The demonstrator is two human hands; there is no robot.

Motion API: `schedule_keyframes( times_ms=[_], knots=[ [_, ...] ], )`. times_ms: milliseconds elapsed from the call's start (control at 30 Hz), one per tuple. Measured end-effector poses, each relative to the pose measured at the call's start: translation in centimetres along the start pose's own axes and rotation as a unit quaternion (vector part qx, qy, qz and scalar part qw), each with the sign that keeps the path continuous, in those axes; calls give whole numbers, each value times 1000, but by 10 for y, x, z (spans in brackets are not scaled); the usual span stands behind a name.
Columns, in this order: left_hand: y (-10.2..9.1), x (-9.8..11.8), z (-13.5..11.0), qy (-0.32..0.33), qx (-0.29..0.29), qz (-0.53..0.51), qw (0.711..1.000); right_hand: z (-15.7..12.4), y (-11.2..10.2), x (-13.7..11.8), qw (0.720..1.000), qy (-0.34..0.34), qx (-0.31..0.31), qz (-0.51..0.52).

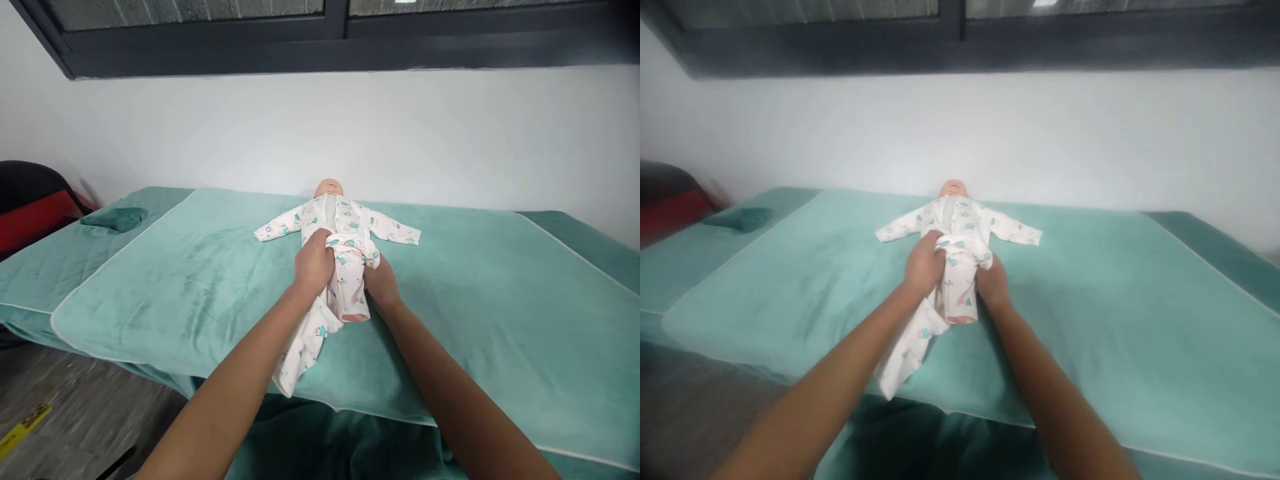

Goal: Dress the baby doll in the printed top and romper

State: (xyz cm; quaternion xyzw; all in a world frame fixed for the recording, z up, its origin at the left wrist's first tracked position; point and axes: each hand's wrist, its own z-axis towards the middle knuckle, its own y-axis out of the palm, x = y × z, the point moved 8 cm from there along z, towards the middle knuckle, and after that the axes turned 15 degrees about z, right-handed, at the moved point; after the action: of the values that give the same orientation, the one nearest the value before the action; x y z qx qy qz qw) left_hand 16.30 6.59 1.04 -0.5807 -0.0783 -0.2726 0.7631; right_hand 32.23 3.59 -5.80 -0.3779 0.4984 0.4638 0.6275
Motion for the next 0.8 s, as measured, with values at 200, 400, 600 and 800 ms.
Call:
schedule_keyframes(
  times_ms=[200,400,600,800],
  knots=[
    [14,-30,-14,-35,-156,-306,939,5,-26,0,996,50,-14,-69],
    [29,-52,-28,-77,-236,-566,786,10,-14,-57,977,42,-181,-102],
    [34,-58,-29,-84,-241,-590,766,15,74,-83,918,26,-370,-143],
    [37,-65,-26,-85,-230,-568,786,21,76,-52,919,83,-386,-10]
  ],
)
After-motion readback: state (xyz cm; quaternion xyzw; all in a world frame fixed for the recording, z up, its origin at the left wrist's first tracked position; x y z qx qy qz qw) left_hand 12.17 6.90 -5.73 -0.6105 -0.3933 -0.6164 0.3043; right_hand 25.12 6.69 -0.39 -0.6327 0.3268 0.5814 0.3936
